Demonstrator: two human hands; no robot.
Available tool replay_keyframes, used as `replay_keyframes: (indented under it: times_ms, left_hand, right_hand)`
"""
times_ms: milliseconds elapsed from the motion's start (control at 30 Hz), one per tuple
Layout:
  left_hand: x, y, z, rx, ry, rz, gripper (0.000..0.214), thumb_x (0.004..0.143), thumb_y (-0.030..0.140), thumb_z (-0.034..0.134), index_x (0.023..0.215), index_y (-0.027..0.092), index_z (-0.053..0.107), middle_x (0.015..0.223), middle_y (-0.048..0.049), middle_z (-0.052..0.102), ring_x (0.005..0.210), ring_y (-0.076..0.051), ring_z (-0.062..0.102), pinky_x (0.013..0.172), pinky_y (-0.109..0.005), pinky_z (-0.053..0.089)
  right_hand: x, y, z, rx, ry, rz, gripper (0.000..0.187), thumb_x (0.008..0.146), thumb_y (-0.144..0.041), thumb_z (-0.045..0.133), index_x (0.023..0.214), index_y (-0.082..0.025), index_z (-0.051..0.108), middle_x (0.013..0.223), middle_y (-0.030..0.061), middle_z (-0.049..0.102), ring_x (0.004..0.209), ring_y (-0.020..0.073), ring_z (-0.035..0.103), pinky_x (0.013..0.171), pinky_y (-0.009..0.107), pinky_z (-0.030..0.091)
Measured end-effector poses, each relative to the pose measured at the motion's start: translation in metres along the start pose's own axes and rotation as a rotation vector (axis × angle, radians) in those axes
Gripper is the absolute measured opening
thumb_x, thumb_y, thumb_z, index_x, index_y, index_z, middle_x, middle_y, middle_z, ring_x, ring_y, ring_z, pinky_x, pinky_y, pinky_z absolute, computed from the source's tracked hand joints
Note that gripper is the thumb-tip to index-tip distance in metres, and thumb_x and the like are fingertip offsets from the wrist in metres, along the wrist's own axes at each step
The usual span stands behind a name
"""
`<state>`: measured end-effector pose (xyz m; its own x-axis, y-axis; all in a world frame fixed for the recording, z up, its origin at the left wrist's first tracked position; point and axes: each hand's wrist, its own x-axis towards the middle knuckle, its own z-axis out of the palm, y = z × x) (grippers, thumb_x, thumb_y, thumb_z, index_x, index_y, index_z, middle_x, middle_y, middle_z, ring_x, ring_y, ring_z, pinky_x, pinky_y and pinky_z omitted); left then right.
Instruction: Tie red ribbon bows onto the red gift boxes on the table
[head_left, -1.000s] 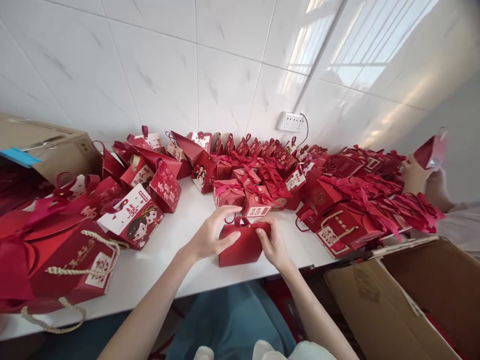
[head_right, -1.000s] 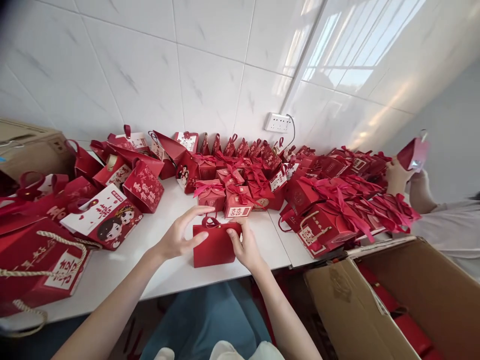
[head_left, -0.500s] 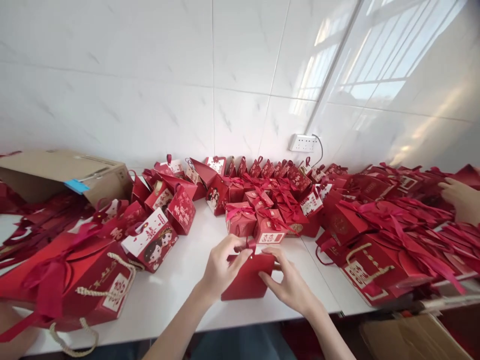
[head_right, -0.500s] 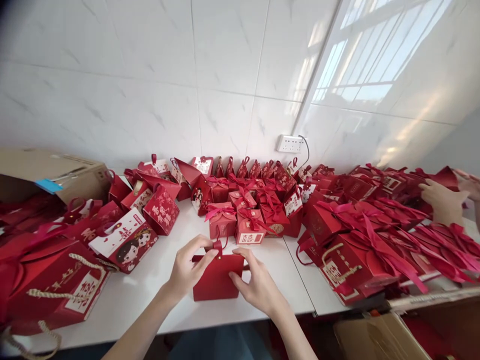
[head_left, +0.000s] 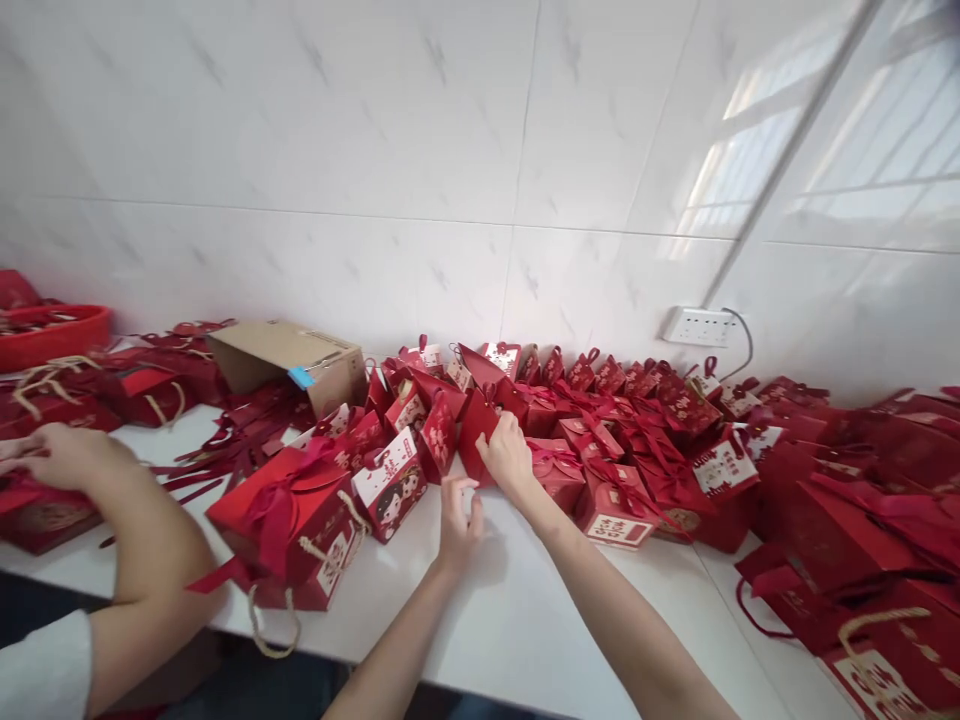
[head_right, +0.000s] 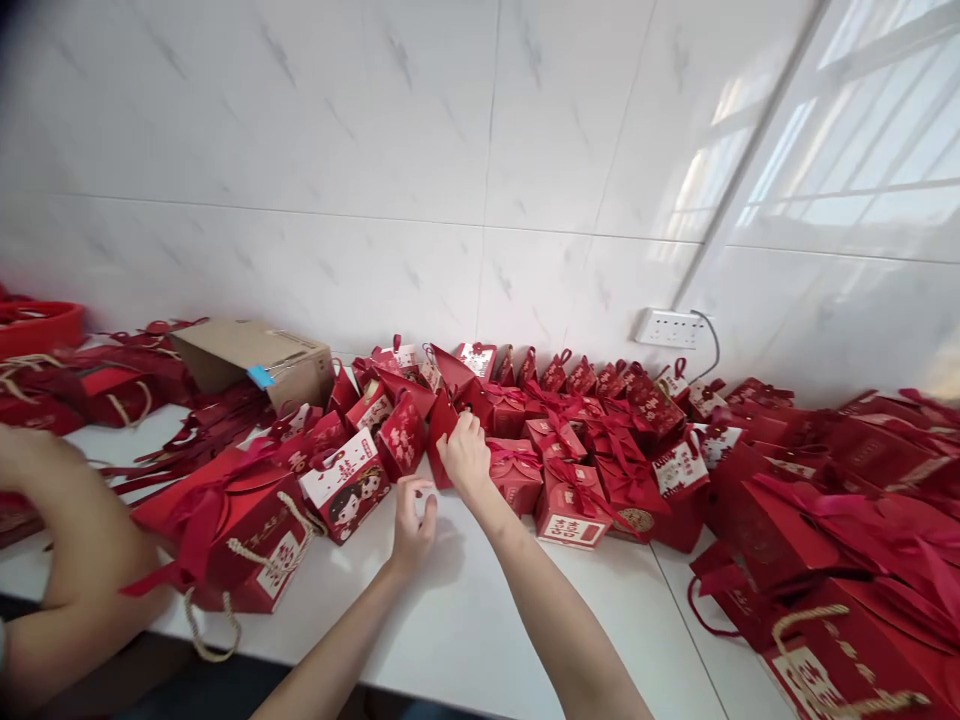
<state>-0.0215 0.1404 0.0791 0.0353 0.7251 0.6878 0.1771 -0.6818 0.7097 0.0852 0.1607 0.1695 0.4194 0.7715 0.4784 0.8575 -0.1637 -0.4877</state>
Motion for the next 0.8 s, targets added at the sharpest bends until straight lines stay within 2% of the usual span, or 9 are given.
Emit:
replay_keyframes:
  times_ms: [100, 200, 333, 400, 467, 600, 700, 767, 800]
  left_hand:
    - [0.002, 0.005, -0.002, 0.024, -0.045, -0.009, 0.016, 0.089, 0.018, 0.04, 0.081, 0.024, 0.053, 0.081, -0.0028, 0.054, 0.078, -0.019, 0.059, 0.07, -0.031, 0.05]
    - [0.005, 0.006, -0.004, 0.037, -0.073, -0.049, 0.02, 0.086, 0.011, 0.038, 0.079, 0.024, 0.052, 0.078, -0.0018, 0.056, 0.076, -0.018, 0.059, 0.067, -0.028, 0.049]
    - [0.007, 0.0, -0.001, 0.022, -0.092, -0.116, 0.018, 0.081, 0.008, 0.04, 0.078, 0.022, 0.051, 0.078, -0.0019, 0.055, 0.076, -0.018, 0.058, 0.068, -0.029, 0.049]
    - [0.007, -0.003, 0.002, -0.006, -0.119, -0.134, 0.017, 0.08, 0.008, 0.041, 0.079, 0.02, 0.052, 0.079, -0.0024, 0.055, 0.078, -0.018, 0.058, 0.072, -0.031, 0.049]
    - [0.007, -0.007, 0.006, -0.041, -0.154, -0.139, 0.016, 0.08, 0.009, 0.04, 0.08, 0.02, 0.052, 0.081, -0.0028, 0.055, 0.08, -0.018, 0.058, 0.076, -0.032, 0.049]
    - [0.006, -0.011, 0.011, -0.082, -0.21, -0.141, 0.017, 0.078, 0.008, 0.041, 0.079, 0.02, 0.053, 0.083, -0.0032, 0.055, 0.085, -0.02, 0.056, 0.082, -0.036, 0.046]
    - [0.003, -0.009, 0.013, -0.07, -0.254, -0.143, 0.018, 0.076, 0.006, 0.044, 0.079, 0.02, 0.054, 0.083, -0.0025, 0.055, 0.086, -0.02, 0.057, 0.083, -0.036, 0.045]
    - [0.001, -0.007, 0.012, -0.051, -0.276, -0.149, 0.02, 0.076, 0.004, 0.045, 0.081, 0.021, 0.055, 0.085, -0.0022, 0.056, 0.086, -0.019, 0.057, 0.082, -0.034, 0.046]
    - [0.0, -0.006, 0.011, -0.039, -0.279, -0.155, 0.021, 0.077, 0.004, 0.045, 0.083, 0.021, 0.055, 0.086, -0.0023, 0.056, 0.085, -0.018, 0.058, 0.08, -0.033, 0.047]
  right_hand:
    - [0.009, -0.004, 0.028, -0.023, -0.041, 0.019, 0.027, 0.082, -0.016, 0.052, 0.108, -0.011, 0.045, 0.103, 0.0206, 0.06, 0.098, 0.0311, 0.063, 0.065, 0.034, 0.054]
    - [0.012, -0.007, 0.027, -0.041, -0.072, 0.015, 0.035, 0.084, -0.022, 0.056, 0.113, -0.006, 0.044, 0.107, 0.0237, 0.058, 0.1, 0.0334, 0.062, 0.072, 0.038, 0.054]
    - [-0.017, 0.004, -0.012, -0.01, 0.016, -0.144, 0.055, 0.084, -0.035, 0.059, 0.125, -0.006, 0.038, 0.114, 0.0232, 0.055, 0.109, 0.0341, 0.057, 0.085, 0.044, 0.051]
    - [-0.049, 0.02, -0.038, 0.058, 0.057, -0.348, 0.038, 0.089, -0.032, 0.052, 0.12, -0.012, 0.044, 0.101, 0.0154, 0.06, 0.096, 0.0285, 0.061, 0.082, 0.041, 0.052]
    - [-0.085, 0.039, -0.061, 0.051, -0.001, -0.492, 0.015, 0.092, -0.024, 0.046, 0.104, -0.017, 0.053, 0.085, 0.0093, 0.062, 0.081, 0.0236, 0.062, 0.071, 0.036, 0.053]
    - [-0.14, 0.064, -0.088, 0.068, -0.158, -0.53, 0.013, 0.09, -0.012, 0.045, 0.09, -0.019, 0.055, 0.076, 0.0056, 0.062, 0.069, 0.0188, 0.061, 0.059, 0.029, 0.051]
    - [-0.149, 0.043, -0.091, 0.201, -0.171, -0.485, 0.013, 0.089, -0.01, 0.046, 0.092, -0.02, 0.055, 0.077, 0.0053, 0.062, 0.072, 0.0181, 0.061, 0.062, 0.029, 0.052]
    - [-0.142, 0.005, -0.085, 0.338, -0.187, -0.521, 0.014, 0.088, -0.015, 0.05, 0.101, -0.019, 0.055, 0.088, 0.0086, 0.063, 0.084, 0.0199, 0.062, 0.071, 0.032, 0.054]
    - [-0.136, -0.019, -0.08, 0.39, -0.202, -0.561, 0.023, 0.087, -0.022, 0.054, 0.109, -0.018, 0.053, 0.099, 0.0123, 0.062, 0.095, 0.023, 0.061, 0.078, 0.036, 0.054]
